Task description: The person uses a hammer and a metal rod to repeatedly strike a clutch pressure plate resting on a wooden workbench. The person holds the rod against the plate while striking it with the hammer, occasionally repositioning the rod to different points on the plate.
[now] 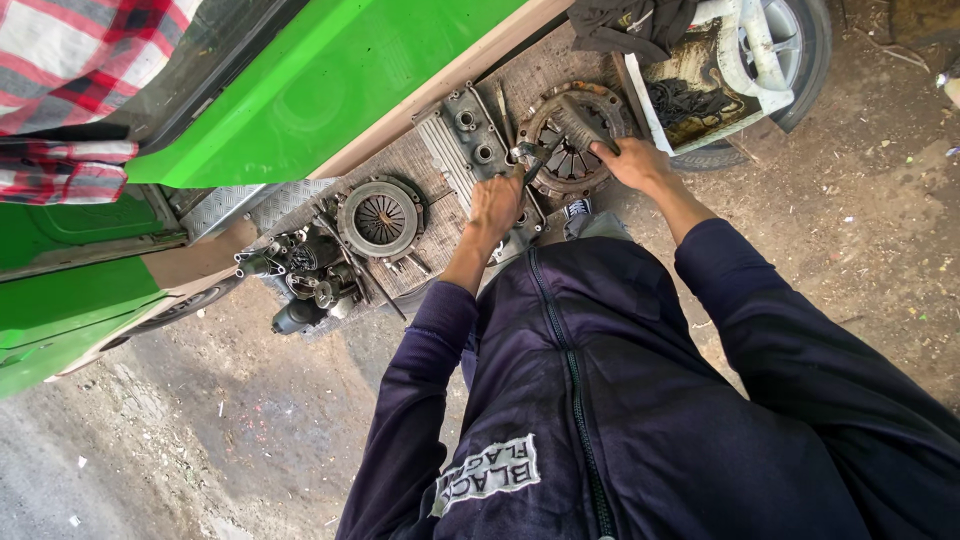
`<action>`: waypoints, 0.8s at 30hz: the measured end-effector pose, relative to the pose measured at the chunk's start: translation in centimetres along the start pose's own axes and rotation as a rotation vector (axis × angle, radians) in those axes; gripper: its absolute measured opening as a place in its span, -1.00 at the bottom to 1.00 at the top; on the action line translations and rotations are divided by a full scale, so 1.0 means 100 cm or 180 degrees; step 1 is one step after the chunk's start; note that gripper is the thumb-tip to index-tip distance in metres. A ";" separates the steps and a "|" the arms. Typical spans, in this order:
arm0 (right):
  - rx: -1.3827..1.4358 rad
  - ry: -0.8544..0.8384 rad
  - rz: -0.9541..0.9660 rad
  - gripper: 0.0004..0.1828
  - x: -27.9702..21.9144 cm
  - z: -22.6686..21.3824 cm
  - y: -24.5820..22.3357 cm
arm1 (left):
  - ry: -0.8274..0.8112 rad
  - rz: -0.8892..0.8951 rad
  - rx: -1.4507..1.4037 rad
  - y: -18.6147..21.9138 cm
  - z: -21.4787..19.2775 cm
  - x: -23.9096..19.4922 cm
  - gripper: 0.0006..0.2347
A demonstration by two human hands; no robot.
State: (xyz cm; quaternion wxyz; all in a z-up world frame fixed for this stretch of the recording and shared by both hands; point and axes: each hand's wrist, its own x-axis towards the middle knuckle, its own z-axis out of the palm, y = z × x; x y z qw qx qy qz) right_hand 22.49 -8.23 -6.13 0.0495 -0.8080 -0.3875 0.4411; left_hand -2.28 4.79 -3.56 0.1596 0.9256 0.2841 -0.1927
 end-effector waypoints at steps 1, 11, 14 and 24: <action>0.0041 0.0014 0.0139 -0.26 0.002 0.002 -0.003 | 0.0102 0.0009 0.0118 -0.003 0.003 -0.002 -0.60; 0.0546 0.0404 0.0591 -0.32 0.017 0.007 0.008 | 0.0299 -0.0334 -0.0841 -0.005 0.018 -0.015 -0.64; 0.0686 0.0352 0.0357 -0.33 0.021 0.004 0.022 | 0.0253 -0.0361 -0.1151 -0.004 0.016 -0.013 -0.58; 0.0404 0.0191 0.0213 -0.17 0.025 -0.005 0.021 | 0.0604 -0.0453 -0.2078 -0.010 0.021 -0.022 -0.68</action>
